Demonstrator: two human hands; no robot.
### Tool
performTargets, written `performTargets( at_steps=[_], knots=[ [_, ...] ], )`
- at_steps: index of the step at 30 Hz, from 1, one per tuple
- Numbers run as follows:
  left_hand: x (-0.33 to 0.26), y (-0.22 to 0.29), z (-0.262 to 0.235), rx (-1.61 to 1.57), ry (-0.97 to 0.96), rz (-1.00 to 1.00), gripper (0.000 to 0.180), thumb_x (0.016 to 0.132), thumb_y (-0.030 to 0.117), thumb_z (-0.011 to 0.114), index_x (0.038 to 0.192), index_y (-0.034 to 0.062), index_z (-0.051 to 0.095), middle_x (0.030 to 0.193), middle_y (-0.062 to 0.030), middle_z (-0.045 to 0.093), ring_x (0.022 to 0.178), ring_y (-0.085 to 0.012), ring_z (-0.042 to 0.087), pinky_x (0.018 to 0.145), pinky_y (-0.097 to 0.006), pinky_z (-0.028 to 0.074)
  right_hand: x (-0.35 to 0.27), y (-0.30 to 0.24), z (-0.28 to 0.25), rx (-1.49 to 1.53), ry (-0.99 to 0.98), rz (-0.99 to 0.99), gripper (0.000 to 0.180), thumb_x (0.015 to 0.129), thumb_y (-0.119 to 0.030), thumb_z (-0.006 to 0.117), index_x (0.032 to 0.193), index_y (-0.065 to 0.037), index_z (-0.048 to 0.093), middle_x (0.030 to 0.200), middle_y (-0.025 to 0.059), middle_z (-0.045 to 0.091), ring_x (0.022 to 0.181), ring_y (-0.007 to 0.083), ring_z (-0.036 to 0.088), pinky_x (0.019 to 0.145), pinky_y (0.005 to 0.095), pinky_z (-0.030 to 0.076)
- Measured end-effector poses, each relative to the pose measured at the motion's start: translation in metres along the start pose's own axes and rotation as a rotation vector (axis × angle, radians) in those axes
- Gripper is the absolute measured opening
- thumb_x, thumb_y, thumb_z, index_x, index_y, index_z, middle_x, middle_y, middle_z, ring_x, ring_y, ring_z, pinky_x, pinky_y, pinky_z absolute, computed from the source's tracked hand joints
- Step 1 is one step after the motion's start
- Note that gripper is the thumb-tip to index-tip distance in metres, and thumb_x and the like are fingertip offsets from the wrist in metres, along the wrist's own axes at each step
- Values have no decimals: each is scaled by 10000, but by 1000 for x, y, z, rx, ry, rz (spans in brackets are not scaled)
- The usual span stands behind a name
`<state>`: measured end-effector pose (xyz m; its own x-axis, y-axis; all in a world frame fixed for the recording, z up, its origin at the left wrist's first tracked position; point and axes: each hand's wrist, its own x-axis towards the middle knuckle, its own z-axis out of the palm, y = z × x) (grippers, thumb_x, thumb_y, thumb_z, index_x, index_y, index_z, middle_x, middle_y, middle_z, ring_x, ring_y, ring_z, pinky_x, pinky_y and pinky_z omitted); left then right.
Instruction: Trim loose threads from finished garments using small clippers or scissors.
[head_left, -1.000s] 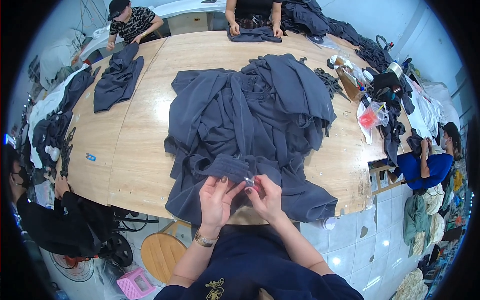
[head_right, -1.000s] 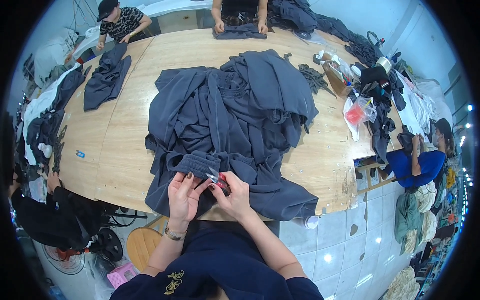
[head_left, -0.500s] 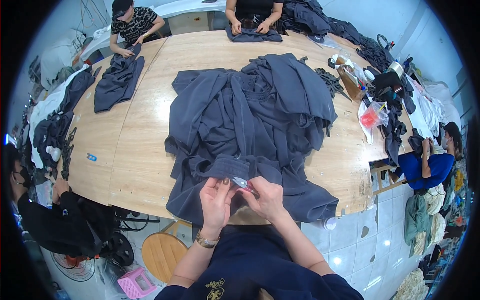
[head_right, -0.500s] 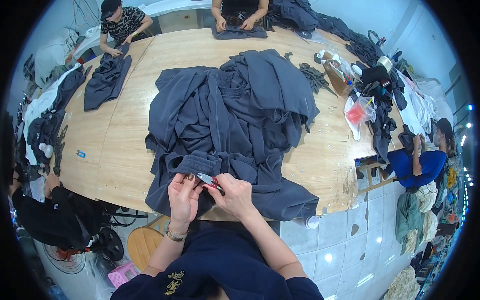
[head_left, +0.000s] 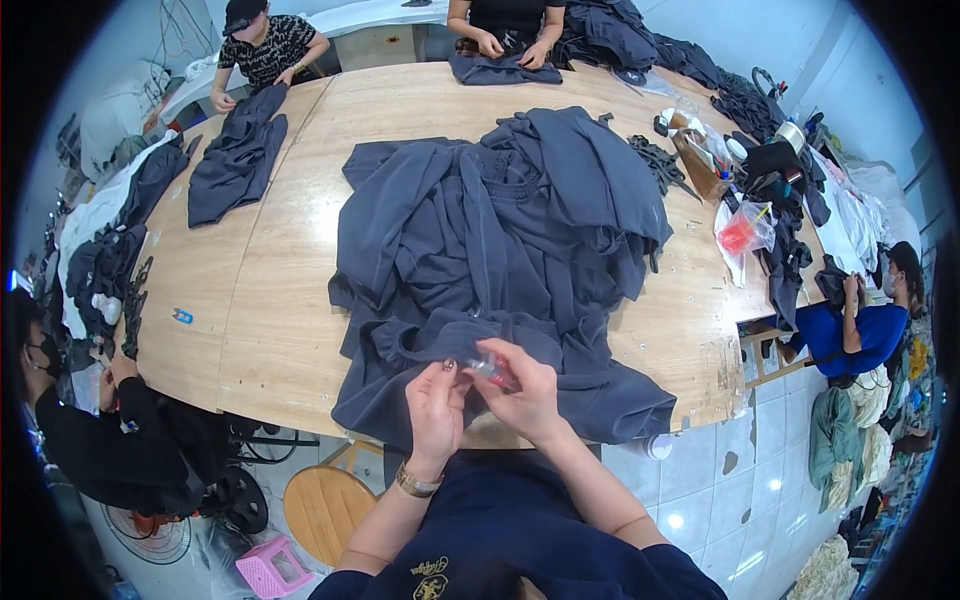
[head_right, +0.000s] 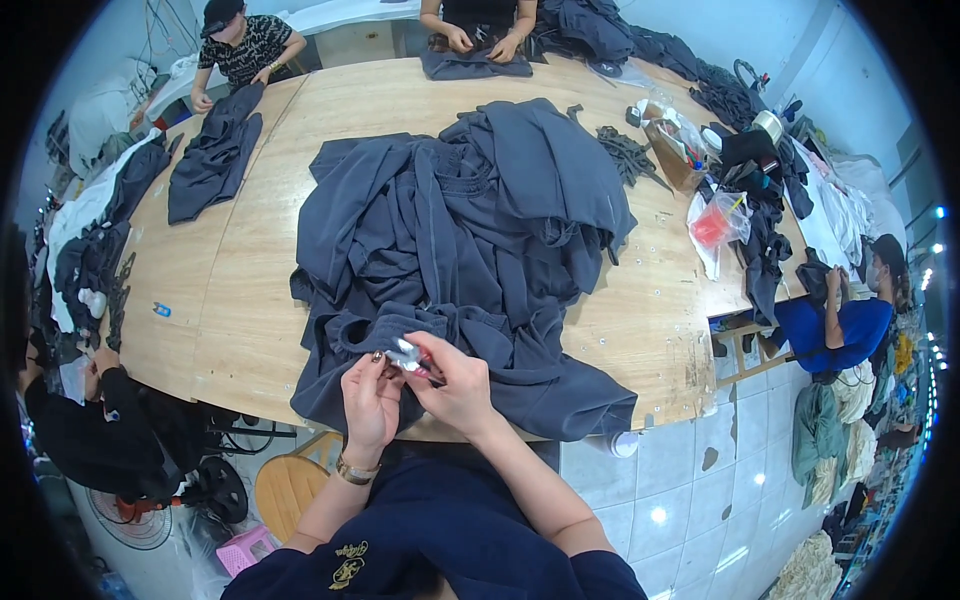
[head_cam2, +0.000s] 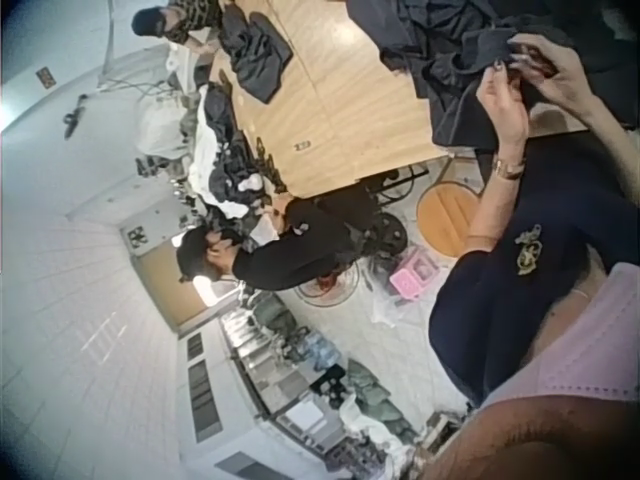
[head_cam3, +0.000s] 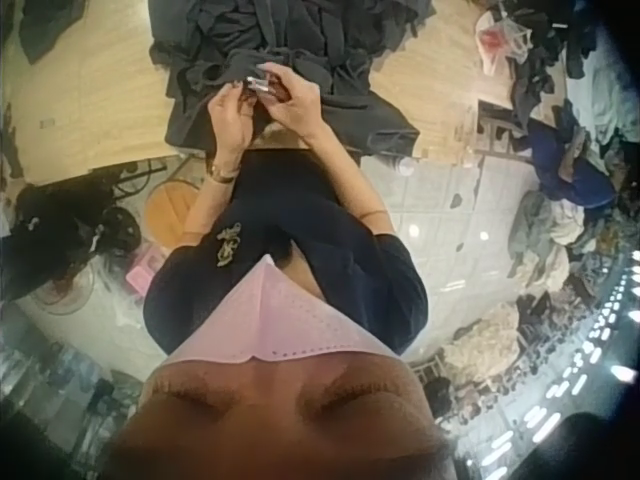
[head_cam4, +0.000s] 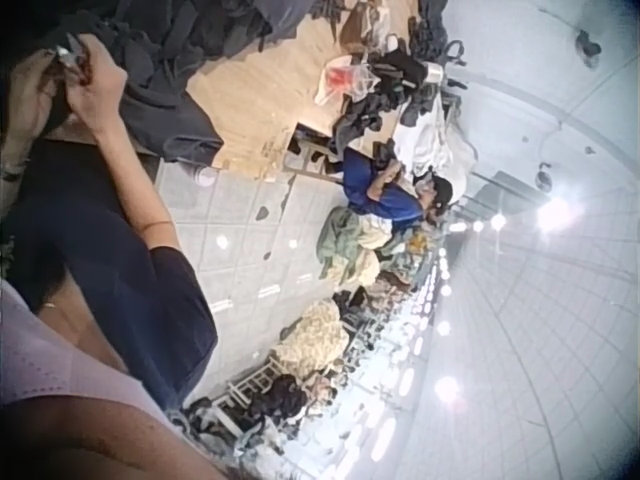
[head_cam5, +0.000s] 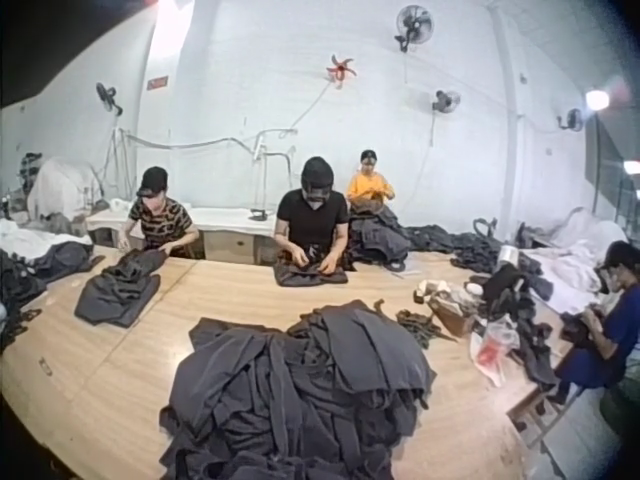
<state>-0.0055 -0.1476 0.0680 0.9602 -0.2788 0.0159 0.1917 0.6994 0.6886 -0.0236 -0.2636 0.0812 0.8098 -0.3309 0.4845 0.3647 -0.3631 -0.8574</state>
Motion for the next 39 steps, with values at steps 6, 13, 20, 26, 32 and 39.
performTargets(
  at_steps=[6,13,20,26,32,39],
  knots=[
    [-3,-2,2,51,48,-9,203,938,91,449,894,-45,592,823,-46,604,691,-60,525,633,-206,419,-4,13,0,-226,-123,-423,395,547,1,618,942,-17,598,616,54,539,491,196,539,449,301,413],
    [1,1,18,46,139,-10,199,944,85,435,927,-50,581,880,-40,592,765,-64,520,653,-196,404,-14,8,-4,-34,-37,-338,278,629,-12,654,902,-12,605,662,61,578,495,178,551,461,263,421],
    [-5,0,5,114,80,-39,206,948,96,443,829,-4,577,761,15,546,650,-16,455,573,-179,366,-8,11,0,-171,-125,-256,324,626,17,635,948,-13,611,633,57,559,492,198,545,459,278,416],
    [-1,-4,3,90,70,-18,231,953,124,434,894,-28,597,859,-40,600,778,-82,549,731,-239,442,-13,10,1,-81,-97,-352,327,591,1,657,912,-21,601,617,58,542,497,200,543,462,284,414],
    [1,-5,-3,18,-5,2,250,947,117,430,1011,-56,599,1042,-126,611,971,-180,578,903,-333,438,-19,3,-2,-37,-30,-279,234,637,30,669,864,-10,628,644,57,591,474,142,535,428,239,388],
    [-5,-8,-6,315,133,5,306,947,146,451,671,29,514,587,47,426,543,-21,351,545,-202,325,-15,7,2,-59,-58,-135,299,657,46,629,951,-9,609,664,76,580,507,155,552,478,239,429]
  ],
)
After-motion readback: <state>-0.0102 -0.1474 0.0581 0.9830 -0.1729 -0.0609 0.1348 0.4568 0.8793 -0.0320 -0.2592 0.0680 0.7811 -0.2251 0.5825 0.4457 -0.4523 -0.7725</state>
